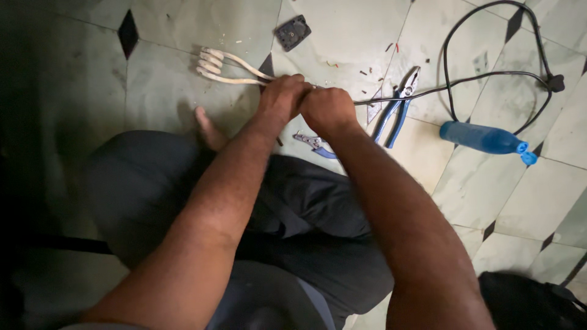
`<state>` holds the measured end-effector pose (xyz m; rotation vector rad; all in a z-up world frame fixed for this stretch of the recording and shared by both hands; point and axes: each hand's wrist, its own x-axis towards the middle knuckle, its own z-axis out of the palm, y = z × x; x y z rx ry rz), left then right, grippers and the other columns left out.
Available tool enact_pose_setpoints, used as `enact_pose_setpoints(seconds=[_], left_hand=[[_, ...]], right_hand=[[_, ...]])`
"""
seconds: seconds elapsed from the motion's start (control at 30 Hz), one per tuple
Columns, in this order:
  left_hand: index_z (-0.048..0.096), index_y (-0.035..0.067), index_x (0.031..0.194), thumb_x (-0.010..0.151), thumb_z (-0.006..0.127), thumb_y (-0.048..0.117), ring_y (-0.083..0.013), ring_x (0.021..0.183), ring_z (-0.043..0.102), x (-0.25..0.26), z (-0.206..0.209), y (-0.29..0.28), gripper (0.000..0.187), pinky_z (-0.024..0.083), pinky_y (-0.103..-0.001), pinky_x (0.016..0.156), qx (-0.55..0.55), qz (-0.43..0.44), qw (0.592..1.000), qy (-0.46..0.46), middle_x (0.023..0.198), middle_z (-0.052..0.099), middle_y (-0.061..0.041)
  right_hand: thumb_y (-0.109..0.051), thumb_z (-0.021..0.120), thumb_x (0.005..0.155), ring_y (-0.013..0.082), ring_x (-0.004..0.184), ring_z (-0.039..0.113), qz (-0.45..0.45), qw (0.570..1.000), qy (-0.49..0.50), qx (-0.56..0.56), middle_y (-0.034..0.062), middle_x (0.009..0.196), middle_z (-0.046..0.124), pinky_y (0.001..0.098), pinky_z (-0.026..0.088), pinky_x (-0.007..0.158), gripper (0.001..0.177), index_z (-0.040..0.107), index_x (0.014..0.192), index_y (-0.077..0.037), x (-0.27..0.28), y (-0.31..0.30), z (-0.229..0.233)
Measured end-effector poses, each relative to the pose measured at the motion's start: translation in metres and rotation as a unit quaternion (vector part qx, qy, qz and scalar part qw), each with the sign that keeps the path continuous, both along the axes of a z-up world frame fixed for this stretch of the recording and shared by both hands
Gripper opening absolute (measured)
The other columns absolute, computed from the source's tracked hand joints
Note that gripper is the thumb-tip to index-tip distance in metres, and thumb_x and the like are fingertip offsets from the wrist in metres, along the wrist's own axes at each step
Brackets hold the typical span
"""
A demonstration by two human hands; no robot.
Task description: The person sits on the floor and repairs a white electrical cord by stripping wires and connecting them to a black junction box. They use pliers and a screwdriver to secure the connections.
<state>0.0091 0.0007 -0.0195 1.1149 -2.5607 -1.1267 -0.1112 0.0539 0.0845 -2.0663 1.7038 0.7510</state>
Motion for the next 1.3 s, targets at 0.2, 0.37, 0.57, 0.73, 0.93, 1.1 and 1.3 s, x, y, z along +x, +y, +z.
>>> enact_pose_setpoints(seconds=[0.2, 0.37, 0.57, 0.73, 0.93, 1.1, 1.3], left_hand=[[0.077, 0.019, 0.098, 0.094, 0.057, 0.023, -0.0352, 0.099, 0.067, 0.0, 0.004, 0.0, 0.021, 0.053, -0.049, 0.087, -0.016, 0.016, 1.0, 0.014, 0.102, 0.071, -0.011], [0.075, 0.015, 0.1, 0.099, 0.054, 0.025, -0.0362, 0.1, 0.067, -0.003, 0.014, -0.002, 0.023, 0.053, -0.048, 0.088, 0.063, 0.013, 0.996, -0.065, 0.105, 0.071, -0.014], [0.077, 0.014, 0.1, 0.094, 0.067, 0.025, -0.0341, 0.101, 0.067, 0.0, 0.018, 0.001, 0.016, 0.052, -0.044, 0.092, 0.211, 0.148, 0.966, 0.031, 0.106, 0.071, -0.013], [0.077, 0.016, 0.104, 0.085, 0.077, 0.019, -0.0334, 0.102, 0.067, 0.002, 0.009, -0.004, 0.019, 0.053, -0.044, 0.094, 0.044, 0.006, 0.999, -0.008, 0.109, 0.071, -0.013], [0.073, 0.012, 0.115, 0.077, 0.084, 0.023, -0.0368, 0.103, 0.064, 0.017, 0.008, -0.01, 0.041, 0.053, -0.047, 0.088, -0.012, -0.014, 0.998, 0.06, 0.112, 0.068, -0.015], [0.075, 0.015, 0.107, 0.084, 0.081, 0.023, -0.0325, 0.107, 0.065, 0.022, 0.009, -0.012, 0.025, 0.054, -0.046, 0.091, -0.038, -0.049, 0.996, -0.066, 0.11, 0.067, -0.01], [0.075, 0.016, 0.103, 0.083, 0.079, 0.025, -0.0326, 0.104, 0.064, 0.014, 0.017, -0.01, 0.023, 0.053, -0.046, 0.088, -0.124, -0.073, 0.987, -0.07, 0.109, 0.066, -0.011]], right_hand=[[-0.013, 0.057, 0.095, 0.0323, 0.09, 0.076, -0.123, 0.992, -0.017, -0.012, 0.0154, 0.101, 0.076, 0.0435, 0.061, 0.072, 0.021, 0.075, 0.104, -0.005, 0.013, -0.008, 0.011], [-0.019, 0.061, 0.093, 0.0333, 0.094, 0.073, -0.319, 0.947, -0.032, -0.006, 0.0169, 0.102, 0.075, 0.0428, 0.059, 0.077, 0.021, 0.076, 0.102, -0.008, 0.011, -0.016, 0.0], [-0.035, 0.071, 0.088, 0.0337, 0.086, 0.078, -0.522, 0.844, -0.121, 0.027, 0.0213, 0.088, 0.076, 0.0437, 0.06, 0.077, 0.038, 0.074, 0.092, 0.003, -0.033, -0.006, -0.051], [-0.023, 0.066, 0.088, 0.0444, 0.088, 0.071, -0.452, 0.875, -0.143, -0.095, 0.0281, 0.084, 0.07, 0.0498, 0.057, 0.08, 0.027, 0.075, 0.081, 0.002, -0.044, 0.013, -0.093], [-0.016, 0.06, 0.099, 0.0458, 0.098, 0.069, -0.467, 0.831, -0.189, -0.236, 0.0248, 0.104, 0.073, 0.0558, 0.052, 0.084, 0.024, 0.063, 0.118, -0.001, -0.035, 0.077, -0.052], [-0.017, 0.081, 0.076, 0.0393, 0.101, 0.069, -0.329, 0.866, -0.241, -0.289, 0.0149, 0.141, 0.056, 0.0473, 0.056, 0.079, 0.069, 0.053, 0.138, -0.007, -0.036, 0.077, -0.019], [-0.02, 0.086, 0.075, 0.0355, 0.096, 0.07, -0.273, 0.894, -0.252, -0.251, 0.0095, 0.137, 0.057, 0.0459, 0.057, 0.078, 0.069, 0.057, 0.138, -0.014, -0.024, 0.054, -0.03]])
